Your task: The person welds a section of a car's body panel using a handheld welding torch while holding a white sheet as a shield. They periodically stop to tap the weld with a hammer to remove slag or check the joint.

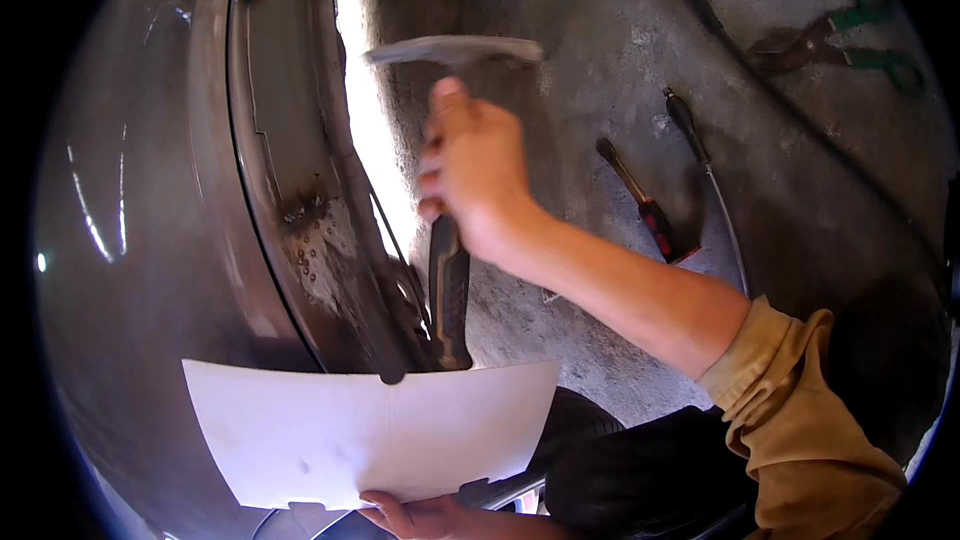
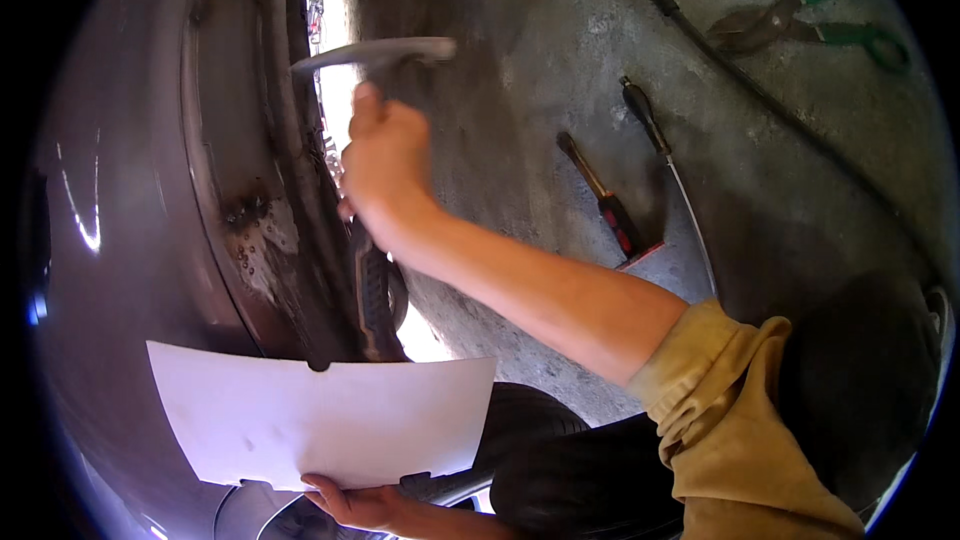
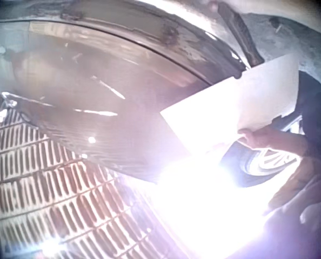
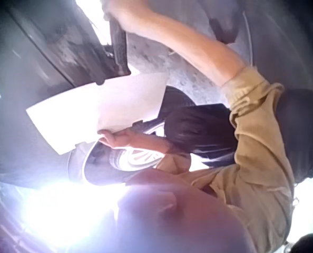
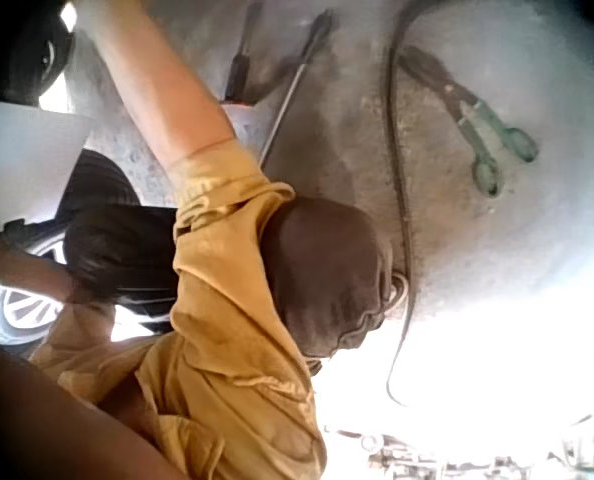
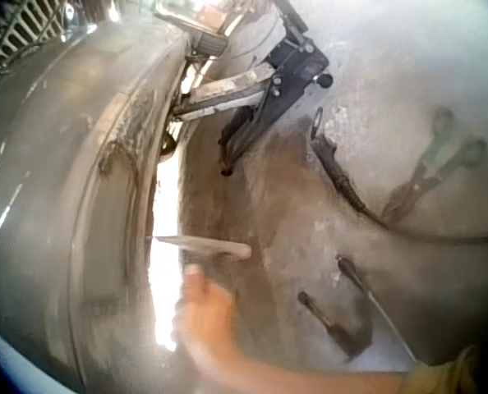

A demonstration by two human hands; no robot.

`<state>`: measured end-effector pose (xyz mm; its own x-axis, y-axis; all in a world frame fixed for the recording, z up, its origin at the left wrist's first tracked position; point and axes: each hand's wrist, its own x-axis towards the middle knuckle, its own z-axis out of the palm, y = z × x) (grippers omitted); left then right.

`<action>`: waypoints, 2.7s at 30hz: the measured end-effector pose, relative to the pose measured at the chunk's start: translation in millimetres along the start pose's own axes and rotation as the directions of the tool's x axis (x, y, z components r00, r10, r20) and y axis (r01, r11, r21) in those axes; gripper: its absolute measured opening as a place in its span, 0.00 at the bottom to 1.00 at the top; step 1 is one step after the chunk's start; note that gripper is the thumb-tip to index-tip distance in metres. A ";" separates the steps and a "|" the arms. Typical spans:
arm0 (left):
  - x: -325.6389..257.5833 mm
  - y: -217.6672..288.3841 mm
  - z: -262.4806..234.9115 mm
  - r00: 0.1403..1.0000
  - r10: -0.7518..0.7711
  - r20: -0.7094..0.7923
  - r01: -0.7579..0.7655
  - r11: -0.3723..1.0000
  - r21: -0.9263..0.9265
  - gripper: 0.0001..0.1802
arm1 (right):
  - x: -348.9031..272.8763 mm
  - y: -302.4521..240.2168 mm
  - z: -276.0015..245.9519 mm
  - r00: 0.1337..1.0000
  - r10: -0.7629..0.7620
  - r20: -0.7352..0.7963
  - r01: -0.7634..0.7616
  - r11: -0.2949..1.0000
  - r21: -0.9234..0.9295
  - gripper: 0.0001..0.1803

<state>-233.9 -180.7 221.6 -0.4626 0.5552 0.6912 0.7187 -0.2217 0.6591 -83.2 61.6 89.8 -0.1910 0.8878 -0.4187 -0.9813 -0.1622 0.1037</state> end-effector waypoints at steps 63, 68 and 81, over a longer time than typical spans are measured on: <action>-3.0 14.3 -6.7 0.999 -0.031 -0.042 0.040 0.977 0.210 0.16 | 25.0 -12.7 29.1 0.994 -0.008 0.108 0.043 0.944 -0.328 0.23; -5.3 16.3 -13.4 0.983 -0.116 0.141 0.123 0.991 -0.046 0.23 | 52.9 -12.9 -10.4 0.986 -0.163 0.041 0.155 0.787 -0.597 0.22; 7.4 21.8 -20.6 0.938 -0.206 0.280 0.204 0.978 0.037 0.24 | -18.9 16.2 -71.9 0.970 -0.181 0.164 0.243 0.648 -0.722 0.28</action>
<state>-232.4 -198.0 247.2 -0.4366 0.7904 0.4297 0.6281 -0.0741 0.7746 -97.2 11.2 34.5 -0.0038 0.9609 -0.2769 -0.6996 -0.2004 -0.6859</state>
